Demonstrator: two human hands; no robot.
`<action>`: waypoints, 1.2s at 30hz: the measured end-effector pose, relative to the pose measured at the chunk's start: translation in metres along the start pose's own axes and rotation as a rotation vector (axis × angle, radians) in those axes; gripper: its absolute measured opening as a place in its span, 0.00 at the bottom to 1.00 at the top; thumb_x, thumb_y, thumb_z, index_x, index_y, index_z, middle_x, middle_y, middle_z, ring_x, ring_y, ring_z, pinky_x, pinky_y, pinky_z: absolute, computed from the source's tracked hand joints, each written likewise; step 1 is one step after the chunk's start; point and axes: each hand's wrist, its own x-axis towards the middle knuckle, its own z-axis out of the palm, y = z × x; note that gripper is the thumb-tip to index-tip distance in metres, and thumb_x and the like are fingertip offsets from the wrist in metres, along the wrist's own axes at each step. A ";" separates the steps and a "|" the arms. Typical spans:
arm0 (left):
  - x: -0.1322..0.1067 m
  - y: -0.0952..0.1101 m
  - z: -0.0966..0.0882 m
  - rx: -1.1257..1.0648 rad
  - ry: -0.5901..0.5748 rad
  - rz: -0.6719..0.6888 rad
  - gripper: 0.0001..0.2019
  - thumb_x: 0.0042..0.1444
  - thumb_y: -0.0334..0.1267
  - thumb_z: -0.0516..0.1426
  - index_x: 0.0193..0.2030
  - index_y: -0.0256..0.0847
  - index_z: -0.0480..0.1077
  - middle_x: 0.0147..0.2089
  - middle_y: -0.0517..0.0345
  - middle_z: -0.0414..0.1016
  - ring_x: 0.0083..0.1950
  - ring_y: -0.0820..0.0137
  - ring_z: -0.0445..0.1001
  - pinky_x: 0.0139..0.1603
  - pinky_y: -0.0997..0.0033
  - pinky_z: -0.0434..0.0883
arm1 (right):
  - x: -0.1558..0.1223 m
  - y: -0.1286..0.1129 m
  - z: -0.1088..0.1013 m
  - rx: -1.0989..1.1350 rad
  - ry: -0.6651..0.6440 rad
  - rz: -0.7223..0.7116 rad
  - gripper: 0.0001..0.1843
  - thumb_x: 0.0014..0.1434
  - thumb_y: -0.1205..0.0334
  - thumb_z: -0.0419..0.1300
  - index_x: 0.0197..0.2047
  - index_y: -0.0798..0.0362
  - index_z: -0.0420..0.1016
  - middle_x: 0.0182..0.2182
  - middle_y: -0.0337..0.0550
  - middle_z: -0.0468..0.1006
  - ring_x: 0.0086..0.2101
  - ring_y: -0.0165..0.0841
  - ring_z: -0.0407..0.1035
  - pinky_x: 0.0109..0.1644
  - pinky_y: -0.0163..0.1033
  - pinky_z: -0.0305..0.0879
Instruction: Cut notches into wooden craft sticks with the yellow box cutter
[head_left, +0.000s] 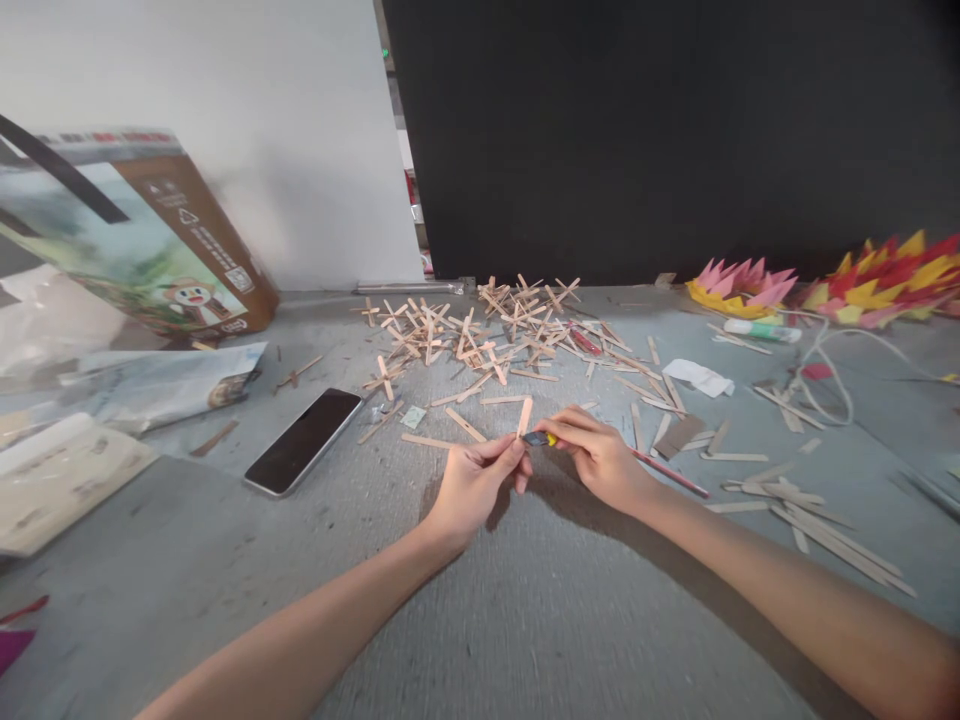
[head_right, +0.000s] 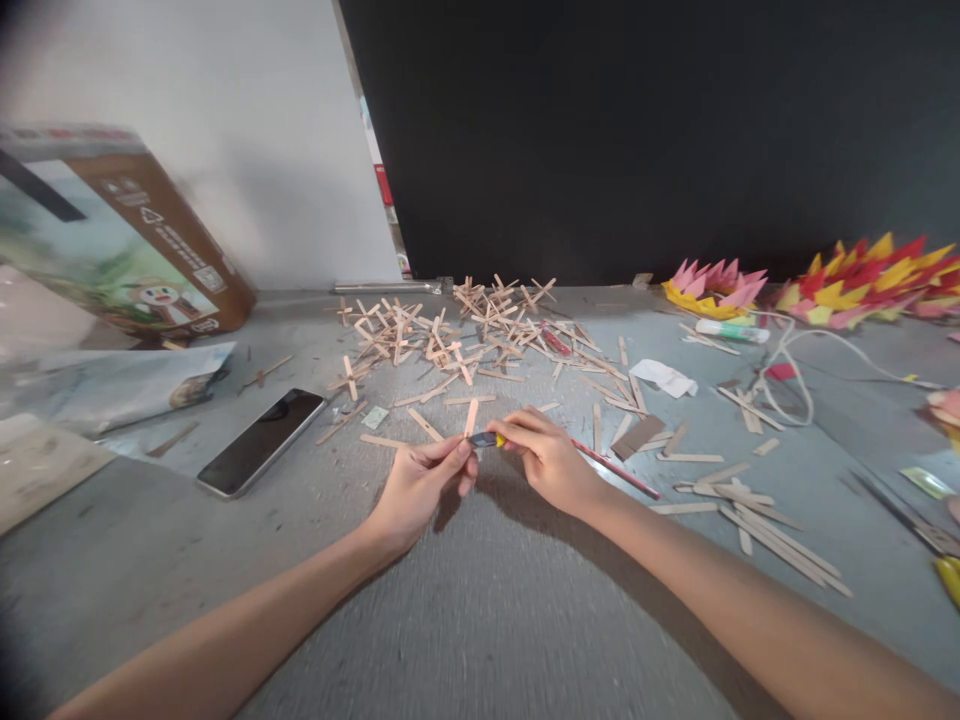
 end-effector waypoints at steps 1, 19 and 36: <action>0.000 0.001 0.000 -0.010 0.001 -0.008 0.22 0.68 0.52 0.59 0.29 0.37 0.76 0.23 0.60 0.70 0.26 0.75 0.65 0.30 0.75 0.64 | -0.001 0.000 0.000 0.004 -0.003 0.004 0.32 0.71 0.78 0.45 0.67 0.41 0.73 0.45 0.47 0.77 0.43 0.37 0.69 0.44 0.42 0.73; 0.001 0.001 -0.001 0.027 0.009 0.016 0.25 0.66 0.55 0.60 0.26 0.37 0.72 0.21 0.63 0.63 0.24 0.76 0.59 0.28 0.74 0.58 | -0.002 0.000 -0.001 -0.040 -0.007 0.007 0.28 0.74 0.73 0.46 0.67 0.42 0.73 0.45 0.47 0.78 0.44 0.38 0.70 0.46 0.44 0.74; -0.002 -0.001 -0.001 0.081 0.021 0.024 0.25 0.67 0.56 0.59 0.26 0.37 0.74 0.20 0.61 0.66 0.23 0.77 0.60 0.26 0.75 0.58 | -0.001 -0.001 -0.002 -0.043 -0.026 0.001 0.28 0.73 0.74 0.46 0.66 0.43 0.74 0.45 0.47 0.78 0.43 0.37 0.70 0.46 0.44 0.72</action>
